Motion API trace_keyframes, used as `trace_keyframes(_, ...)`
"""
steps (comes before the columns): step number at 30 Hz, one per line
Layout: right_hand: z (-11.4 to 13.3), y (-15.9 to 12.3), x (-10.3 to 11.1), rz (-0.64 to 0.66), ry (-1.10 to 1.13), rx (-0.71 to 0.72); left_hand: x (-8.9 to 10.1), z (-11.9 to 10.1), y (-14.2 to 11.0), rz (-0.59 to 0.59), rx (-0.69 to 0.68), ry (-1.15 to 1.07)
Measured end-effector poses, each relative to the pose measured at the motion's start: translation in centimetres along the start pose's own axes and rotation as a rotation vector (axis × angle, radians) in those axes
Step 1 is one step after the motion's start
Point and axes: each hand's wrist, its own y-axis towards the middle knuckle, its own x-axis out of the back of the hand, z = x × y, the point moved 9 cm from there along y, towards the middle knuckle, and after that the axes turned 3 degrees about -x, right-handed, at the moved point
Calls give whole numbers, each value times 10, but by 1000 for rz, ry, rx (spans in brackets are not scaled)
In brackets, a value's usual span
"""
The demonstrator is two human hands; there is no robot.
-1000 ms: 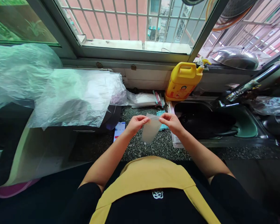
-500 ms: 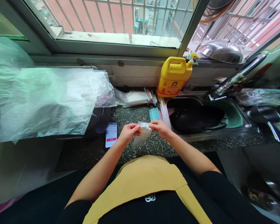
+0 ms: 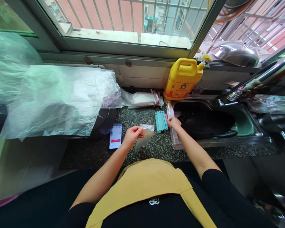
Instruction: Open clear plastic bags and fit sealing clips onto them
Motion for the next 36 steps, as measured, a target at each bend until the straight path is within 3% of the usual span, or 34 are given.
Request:
trace_keyframes(13,0,12,-12,41,-204,13,-5,4,2,6,-8,10)
trace_keyframes(20,5,7,14,-72,-130,61,-4,-4,-1,1,-19,-2)
trace_keyframes(25,23,-14,44,-151,-15,225,-3,-9,-1,-19,-32,-10)
trace_keyframes(28,40,-36,58,-160,181,387,-5,-12,-1,-24,-37,-23)
trace_keyframes(32,61,-70,66,13,594,568,-9,-15,-2,-28,-40,-42)
trace_keyframes(36,80,-105,74,139,748,678,-12,-19,-3,-32,-54,-52)
